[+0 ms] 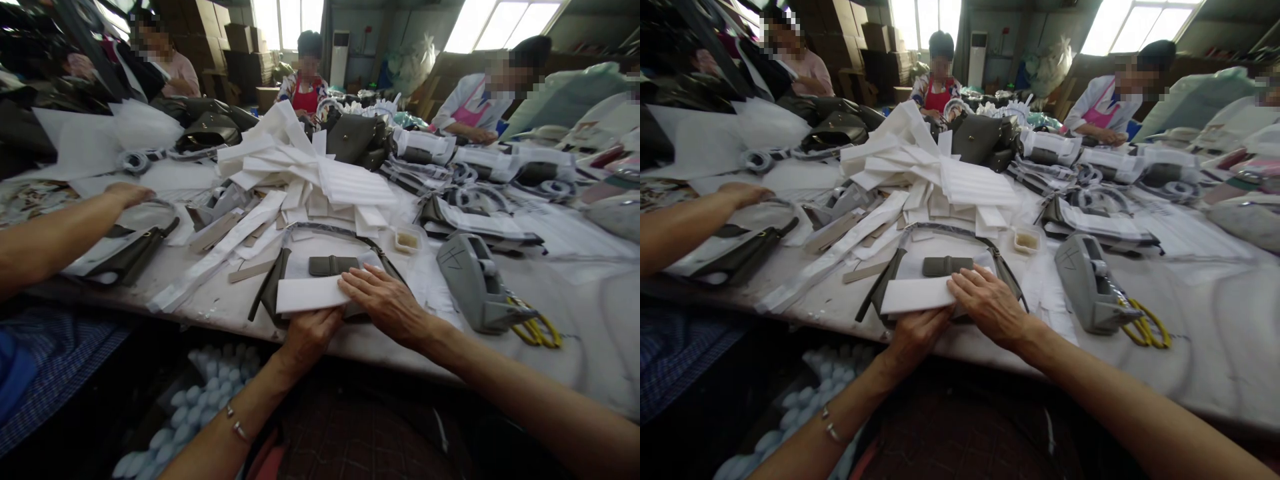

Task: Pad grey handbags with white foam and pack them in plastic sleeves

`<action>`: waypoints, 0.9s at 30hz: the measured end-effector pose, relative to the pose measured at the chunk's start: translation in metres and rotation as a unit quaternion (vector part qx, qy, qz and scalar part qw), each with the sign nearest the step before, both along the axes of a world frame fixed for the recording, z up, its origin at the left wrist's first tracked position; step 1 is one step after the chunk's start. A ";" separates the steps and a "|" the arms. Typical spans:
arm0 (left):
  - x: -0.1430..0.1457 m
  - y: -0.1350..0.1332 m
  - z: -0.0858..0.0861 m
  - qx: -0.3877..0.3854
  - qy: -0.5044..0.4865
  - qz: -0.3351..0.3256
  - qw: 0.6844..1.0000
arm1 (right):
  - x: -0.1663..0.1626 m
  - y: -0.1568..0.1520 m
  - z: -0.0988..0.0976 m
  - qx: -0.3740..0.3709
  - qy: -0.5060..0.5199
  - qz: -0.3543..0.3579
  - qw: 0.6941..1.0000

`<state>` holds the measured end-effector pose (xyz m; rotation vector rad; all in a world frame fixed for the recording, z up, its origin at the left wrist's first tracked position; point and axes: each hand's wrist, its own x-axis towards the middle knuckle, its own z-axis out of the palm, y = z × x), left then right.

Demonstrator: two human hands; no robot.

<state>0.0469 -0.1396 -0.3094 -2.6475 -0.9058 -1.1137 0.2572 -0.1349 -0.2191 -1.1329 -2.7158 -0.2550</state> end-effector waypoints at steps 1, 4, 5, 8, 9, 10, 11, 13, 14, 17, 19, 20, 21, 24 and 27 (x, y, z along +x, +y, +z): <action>0.000 0.000 -0.001 -0.003 0.003 0.000 1.000 | -0.001 -0.003 -0.002 -0.016 -0.011 -0.008 1.000; -0.001 -0.001 -0.001 -0.012 0.022 0.002 1.000 | -0.012 -0.011 -0.004 -0.053 -0.058 -0.044 0.996; -0.001 -0.002 0.000 -0.011 0.029 0.001 1.000 | -0.017 -0.014 -0.004 -0.056 -0.072 -0.064 0.994; -0.006 -0.009 0.009 -0.004 0.032 -0.008 0.999 | -0.032 -0.022 -0.003 -0.053 -0.100 -0.122 0.986; -0.008 -0.012 0.015 -0.004 0.027 -0.016 0.999 | -0.036 -0.024 -0.004 -0.054 -0.106 -0.132 0.984; -0.010 -0.015 0.021 -0.003 0.020 -0.027 0.999 | -0.039 -0.026 -0.005 -0.058 -0.110 -0.137 0.983; -0.012 -0.018 0.027 -0.001 0.013 -0.035 0.999 | -0.040 -0.028 -0.007 -0.062 -0.113 -0.140 0.982; -0.014 -0.021 0.039 0.016 0.004 -0.031 0.999 | -0.040 -0.029 -0.009 -0.072 -0.113 -0.145 0.980; -0.013 -0.021 0.044 0.024 0.012 -0.013 1.000 | -0.039 -0.029 -0.010 -0.079 -0.109 -0.148 0.980; -0.009 -0.012 0.046 0.008 0.097 0.059 0.993 | -0.033 -0.026 -0.005 -0.109 -0.091 -0.148 0.979; -0.006 -0.004 0.038 -0.028 0.164 0.088 0.982 | -0.029 -0.023 0.000 -0.141 -0.082 -0.134 0.977; -0.005 -0.001 0.034 -0.041 0.184 0.096 0.977 | -0.027 -0.022 0.002 -0.153 -0.077 -0.125 0.977; -0.003 0.001 0.030 -0.050 0.196 0.100 0.974 | -0.026 -0.022 0.003 -0.158 -0.072 -0.117 0.978; 0.002 0.002 0.024 -0.060 0.195 0.112 0.973 | -0.027 -0.024 -0.001 -0.124 -0.050 -0.129 0.983; 0.010 -0.002 0.023 -0.049 0.176 0.123 0.976 | -0.031 -0.029 -0.015 -0.071 -0.031 -0.170 0.982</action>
